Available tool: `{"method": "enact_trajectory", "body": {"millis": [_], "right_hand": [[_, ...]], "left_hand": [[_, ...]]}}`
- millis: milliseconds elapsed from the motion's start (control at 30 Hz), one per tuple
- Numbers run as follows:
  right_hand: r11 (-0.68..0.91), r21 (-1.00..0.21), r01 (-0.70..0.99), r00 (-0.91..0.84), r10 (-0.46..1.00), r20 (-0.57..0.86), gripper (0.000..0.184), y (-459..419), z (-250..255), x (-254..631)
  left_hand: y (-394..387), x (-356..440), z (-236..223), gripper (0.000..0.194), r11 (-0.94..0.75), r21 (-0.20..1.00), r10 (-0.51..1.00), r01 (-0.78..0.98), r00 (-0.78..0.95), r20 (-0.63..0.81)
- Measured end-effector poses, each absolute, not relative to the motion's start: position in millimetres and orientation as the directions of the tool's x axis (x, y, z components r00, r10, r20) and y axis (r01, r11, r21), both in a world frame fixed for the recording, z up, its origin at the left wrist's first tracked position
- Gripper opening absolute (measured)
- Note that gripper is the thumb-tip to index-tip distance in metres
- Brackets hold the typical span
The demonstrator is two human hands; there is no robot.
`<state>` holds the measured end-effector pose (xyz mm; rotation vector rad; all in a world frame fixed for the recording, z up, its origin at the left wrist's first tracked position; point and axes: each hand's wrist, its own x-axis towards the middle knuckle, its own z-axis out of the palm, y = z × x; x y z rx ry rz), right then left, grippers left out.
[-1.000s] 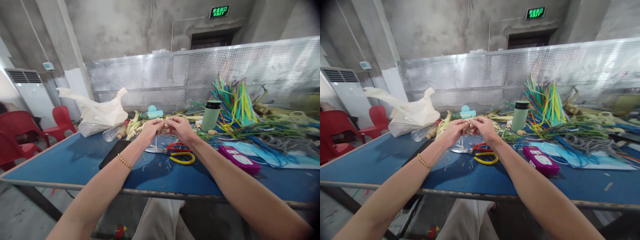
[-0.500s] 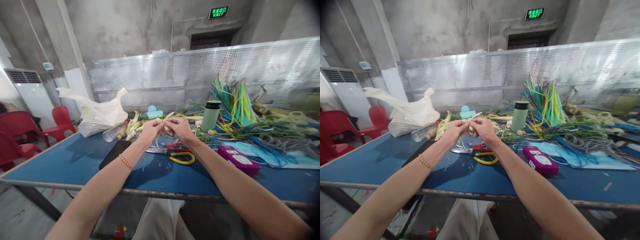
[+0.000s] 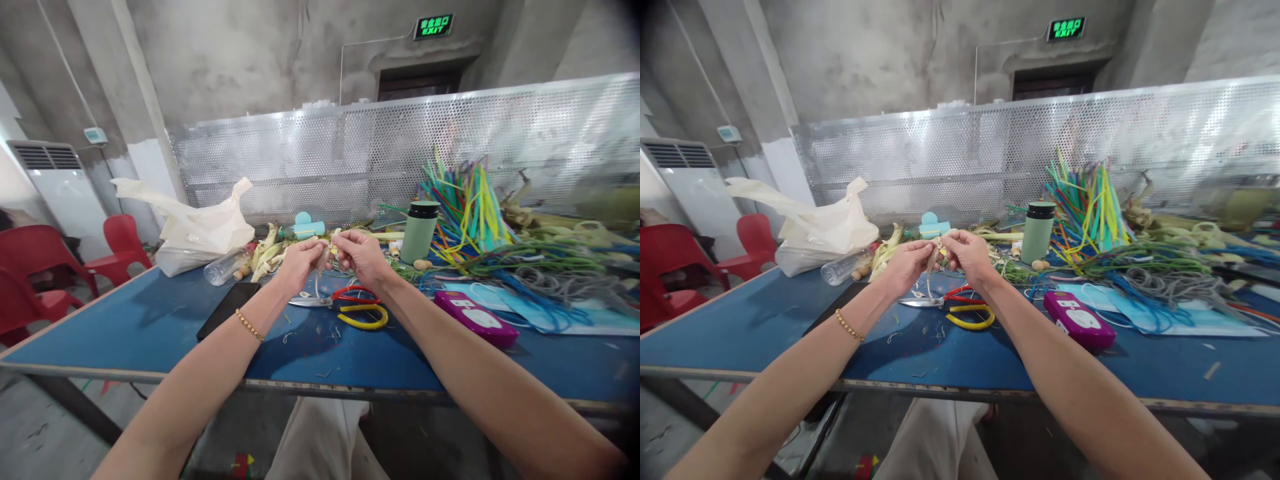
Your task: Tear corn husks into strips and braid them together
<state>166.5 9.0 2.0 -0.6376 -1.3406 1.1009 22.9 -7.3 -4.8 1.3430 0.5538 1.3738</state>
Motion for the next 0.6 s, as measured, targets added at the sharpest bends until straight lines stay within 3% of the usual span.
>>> {"method": "enact_trajectory", "body": {"millis": [233,600], "right_hand": [[0.403,-0.877,-0.262,-0.129,0.886,0.445,0.031,7.4,1.0,164.6],[0.450,-0.864,-0.226,-0.097,0.872,0.480,0.029,10.3,-0.5,164.9]], "left_hand": [[-6.7,24.0,-7.8,0.017,-0.340,0.867,0.886,-0.364,0.185,0.425],[-7.4,24.9,-7.0,0.013,-0.417,0.879,0.886,-0.231,0.110,0.450]]}}
